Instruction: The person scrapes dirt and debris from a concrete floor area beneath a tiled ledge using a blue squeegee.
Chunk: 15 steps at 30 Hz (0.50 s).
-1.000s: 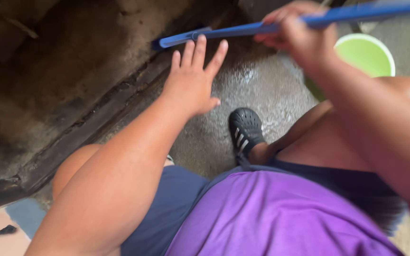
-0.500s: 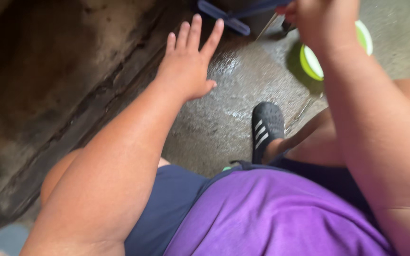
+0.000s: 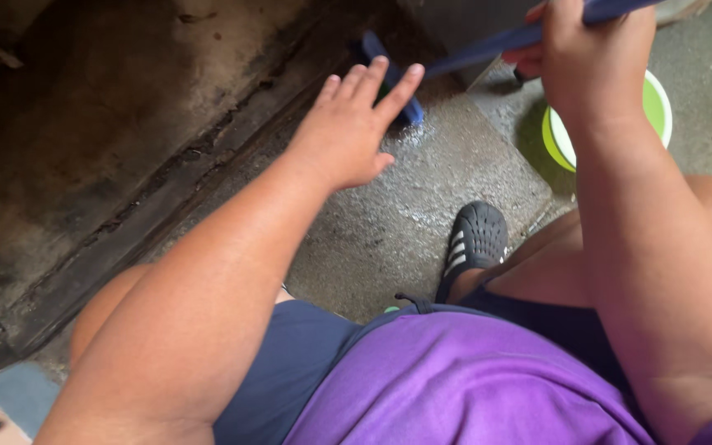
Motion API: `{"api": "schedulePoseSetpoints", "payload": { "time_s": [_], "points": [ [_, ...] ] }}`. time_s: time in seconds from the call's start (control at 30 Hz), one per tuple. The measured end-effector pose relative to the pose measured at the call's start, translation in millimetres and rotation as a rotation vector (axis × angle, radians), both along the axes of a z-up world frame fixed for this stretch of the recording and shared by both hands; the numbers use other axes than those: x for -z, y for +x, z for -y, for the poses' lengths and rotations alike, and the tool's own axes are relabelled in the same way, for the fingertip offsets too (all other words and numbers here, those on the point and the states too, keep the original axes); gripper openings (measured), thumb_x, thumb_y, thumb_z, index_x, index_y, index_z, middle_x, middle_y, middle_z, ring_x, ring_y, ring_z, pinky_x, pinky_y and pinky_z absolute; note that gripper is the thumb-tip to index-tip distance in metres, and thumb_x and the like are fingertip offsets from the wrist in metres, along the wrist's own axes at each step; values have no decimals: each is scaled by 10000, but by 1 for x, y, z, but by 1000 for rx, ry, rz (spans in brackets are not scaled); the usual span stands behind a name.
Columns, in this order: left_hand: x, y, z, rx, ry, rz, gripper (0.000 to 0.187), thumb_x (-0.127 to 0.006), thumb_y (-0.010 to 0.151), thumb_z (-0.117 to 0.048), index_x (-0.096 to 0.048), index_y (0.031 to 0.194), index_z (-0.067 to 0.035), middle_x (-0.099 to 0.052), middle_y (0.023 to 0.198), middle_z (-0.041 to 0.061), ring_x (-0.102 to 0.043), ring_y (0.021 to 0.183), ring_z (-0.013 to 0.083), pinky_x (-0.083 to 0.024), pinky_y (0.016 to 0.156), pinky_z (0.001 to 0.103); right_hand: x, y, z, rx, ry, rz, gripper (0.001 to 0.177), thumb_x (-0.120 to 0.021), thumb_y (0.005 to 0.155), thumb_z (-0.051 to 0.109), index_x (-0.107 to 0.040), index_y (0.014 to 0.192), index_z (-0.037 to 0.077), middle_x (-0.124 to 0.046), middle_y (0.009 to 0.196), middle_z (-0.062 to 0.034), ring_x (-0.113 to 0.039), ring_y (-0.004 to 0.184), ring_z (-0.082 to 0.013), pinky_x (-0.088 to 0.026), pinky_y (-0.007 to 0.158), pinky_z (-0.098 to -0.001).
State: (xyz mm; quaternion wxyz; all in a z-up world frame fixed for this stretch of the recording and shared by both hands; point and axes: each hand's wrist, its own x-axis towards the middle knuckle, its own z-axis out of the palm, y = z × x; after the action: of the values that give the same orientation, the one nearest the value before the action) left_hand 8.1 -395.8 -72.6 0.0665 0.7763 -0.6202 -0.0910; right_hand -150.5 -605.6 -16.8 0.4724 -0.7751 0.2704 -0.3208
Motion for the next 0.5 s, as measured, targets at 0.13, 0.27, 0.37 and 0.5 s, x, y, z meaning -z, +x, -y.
{"api": "schedulePoseSetpoints", "payload": {
  "time_s": [0.13, 0.27, 0.37, 0.5],
  "points": [
    [5, 3, 0, -16, -1, 40, 1087, -777, 860, -327, -24, 1642, -266, -198, 1658, 225, -271, 1504, 405, -247, 1201, 552, 11, 6, 11, 1, -208, 119, 144, -591, 1071, 118, -606, 1039, -22, -719, 897, -72, -778, 767, -198, -665, 642, -298],
    [-1, 0, 8, -39, -9, 33, 1087, -783, 841, -345, -37, 1627, -252, -184, 1651, 237, -263, 1500, 411, -254, 1196, 555, 39, 38, 9, 135, -783, -129, 247, -652, 1052, 168, -643, 881, -10, -649, 712, -215, -659, 634, -396, -505, 559, -491],
    [-11, -4, 9, -77, -15, 19, 1092, -793, 813, -341, -54, 1612, -250, -180, 1648, 230, -256, 1503, 404, -255, 1193, 563, 48, 47, -12, 58, -711, -171, 251, -654, 1000, 183, -620, 814, 18, -640, 698, -222, -651, 647, -433, -521, 586, -510],
    [-7, 2, 0, -105, -65, -3, 1049, -712, 796, -130, -93, 1634, -248, -194, 1651, 238, -282, 1494, 415, -269, 1189, 563, 28, 32, -46, -157, -484, -309, 214, -658, 960, 212, -664, 859, 24, -662, 697, -210, -684, 668, -409, -544, 617, -480]
  ]
}}
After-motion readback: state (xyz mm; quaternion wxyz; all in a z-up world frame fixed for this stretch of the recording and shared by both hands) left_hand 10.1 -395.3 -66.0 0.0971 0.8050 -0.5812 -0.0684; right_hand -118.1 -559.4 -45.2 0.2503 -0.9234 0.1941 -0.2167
